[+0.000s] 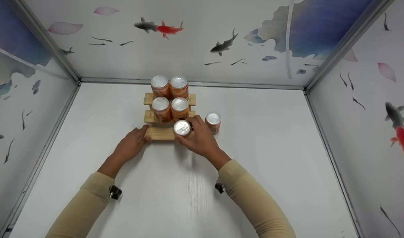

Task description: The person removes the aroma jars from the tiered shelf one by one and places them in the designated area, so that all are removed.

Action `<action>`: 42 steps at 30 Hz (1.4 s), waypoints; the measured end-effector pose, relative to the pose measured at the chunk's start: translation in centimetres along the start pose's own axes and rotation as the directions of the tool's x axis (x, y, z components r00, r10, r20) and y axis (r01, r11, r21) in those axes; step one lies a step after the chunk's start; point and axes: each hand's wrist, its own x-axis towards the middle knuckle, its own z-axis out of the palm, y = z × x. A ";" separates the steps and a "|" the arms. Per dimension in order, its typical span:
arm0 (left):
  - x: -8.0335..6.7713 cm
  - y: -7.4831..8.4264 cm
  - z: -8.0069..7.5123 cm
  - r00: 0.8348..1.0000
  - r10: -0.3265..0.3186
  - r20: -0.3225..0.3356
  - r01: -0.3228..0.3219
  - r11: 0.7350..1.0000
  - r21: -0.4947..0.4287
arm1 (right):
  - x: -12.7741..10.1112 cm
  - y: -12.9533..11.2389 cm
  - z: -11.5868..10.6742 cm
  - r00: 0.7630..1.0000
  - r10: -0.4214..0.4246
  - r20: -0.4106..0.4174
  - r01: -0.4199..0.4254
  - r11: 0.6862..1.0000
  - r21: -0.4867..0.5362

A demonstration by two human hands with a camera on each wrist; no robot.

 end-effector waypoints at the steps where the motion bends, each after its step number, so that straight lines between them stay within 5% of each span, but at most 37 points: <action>1: 0.0 0.0 0.0 1.000 -0.001 0.002 0.001 1.000 0.003 | -0.1 0.1 -0.2 1.000 0.008 0.003 -0.008 1.000 -0.005; 18: 0.0 -0.1 0.1 0.999 0.028 -0.032 -0.028 1.000 -0.002 | -1.6 1.7 -2.3 0.999 0.022 -0.047 -0.025 0.998 -0.052; 42: 0.1 -0.1 0.1 1.000 0.007 0.001 -0.007 1.000 0.000 | -3.5 3.1 -4.5 0.998 0.031 -0.053 -0.034 0.997 -0.066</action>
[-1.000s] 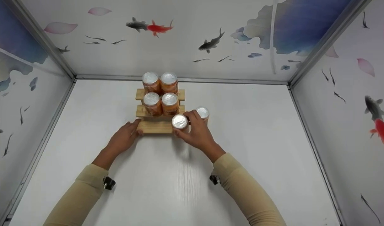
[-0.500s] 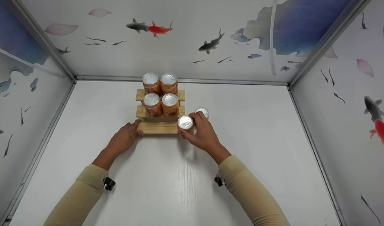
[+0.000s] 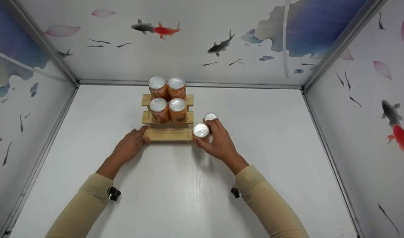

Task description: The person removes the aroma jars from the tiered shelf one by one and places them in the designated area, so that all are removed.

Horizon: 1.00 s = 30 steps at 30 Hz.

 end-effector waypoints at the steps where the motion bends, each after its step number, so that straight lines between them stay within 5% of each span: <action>1: 0.0 0.0 0.0 1.000 -0.002 0.003 0.002 1.000 0.004 | -0.1 0.1 0.0 1.000 -0.002 -0.002 0.002 1.000 -0.003; 30: -0.1 0.1 -0.1 1.000 0.009 -0.009 -0.009 1.000 0.013 | -2.4 3.0 -2.8 0.997 0.063 -0.054 -0.065 0.997 -0.048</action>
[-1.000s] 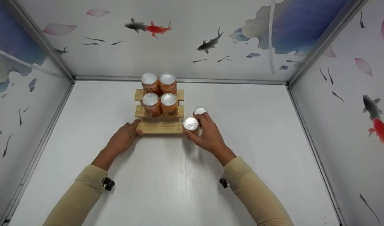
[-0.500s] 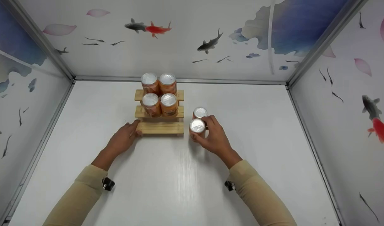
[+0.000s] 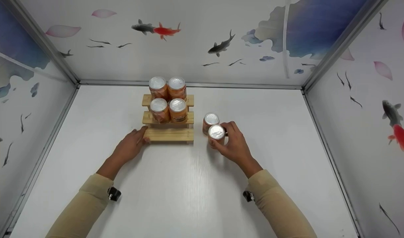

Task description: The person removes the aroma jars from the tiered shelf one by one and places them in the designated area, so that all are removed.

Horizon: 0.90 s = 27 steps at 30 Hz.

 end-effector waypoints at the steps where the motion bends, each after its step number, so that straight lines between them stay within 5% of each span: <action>1: 0.0 0.0 0.0 1.000 -0.002 0.000 0.002 1.000 0.001 | 0.0 0.1 -0.1 1.000 0.002 -0.004 -0.002 1.000 -0.001; 27: 0.0 -0.1 0.2 1.000 -0.026 0.002 0.026 1.000 -0.007 | 1.2 3.2 -1.9 0.995 0.070 -0.076 -0.074 0.996 -0.055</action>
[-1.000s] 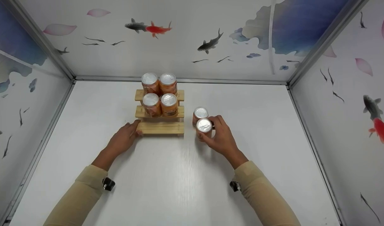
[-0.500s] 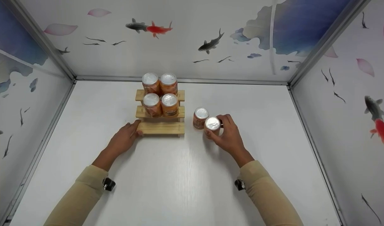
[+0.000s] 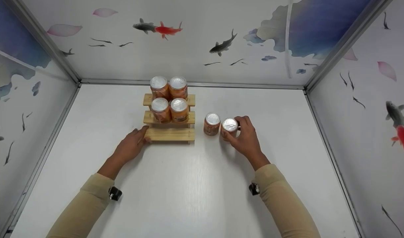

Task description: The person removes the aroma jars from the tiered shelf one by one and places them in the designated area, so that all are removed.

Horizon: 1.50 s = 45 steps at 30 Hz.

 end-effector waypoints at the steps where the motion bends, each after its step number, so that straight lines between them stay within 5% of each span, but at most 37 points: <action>1: 0.0 0.0 0.0 1.000 0.004 -0.002 -0.004 1.000 -0.001 | 0.1 0.1 0.0 1.000 0.006 0.001 -0.006 1.000 -0.001; 45: 0.1 0.0 -0.1 1.000 -0.004 -0.006 0.004 1.000 -0.006 | 2.7 1.5 1.8 0.987 0.155 0.036 -0.157 0.986 0.061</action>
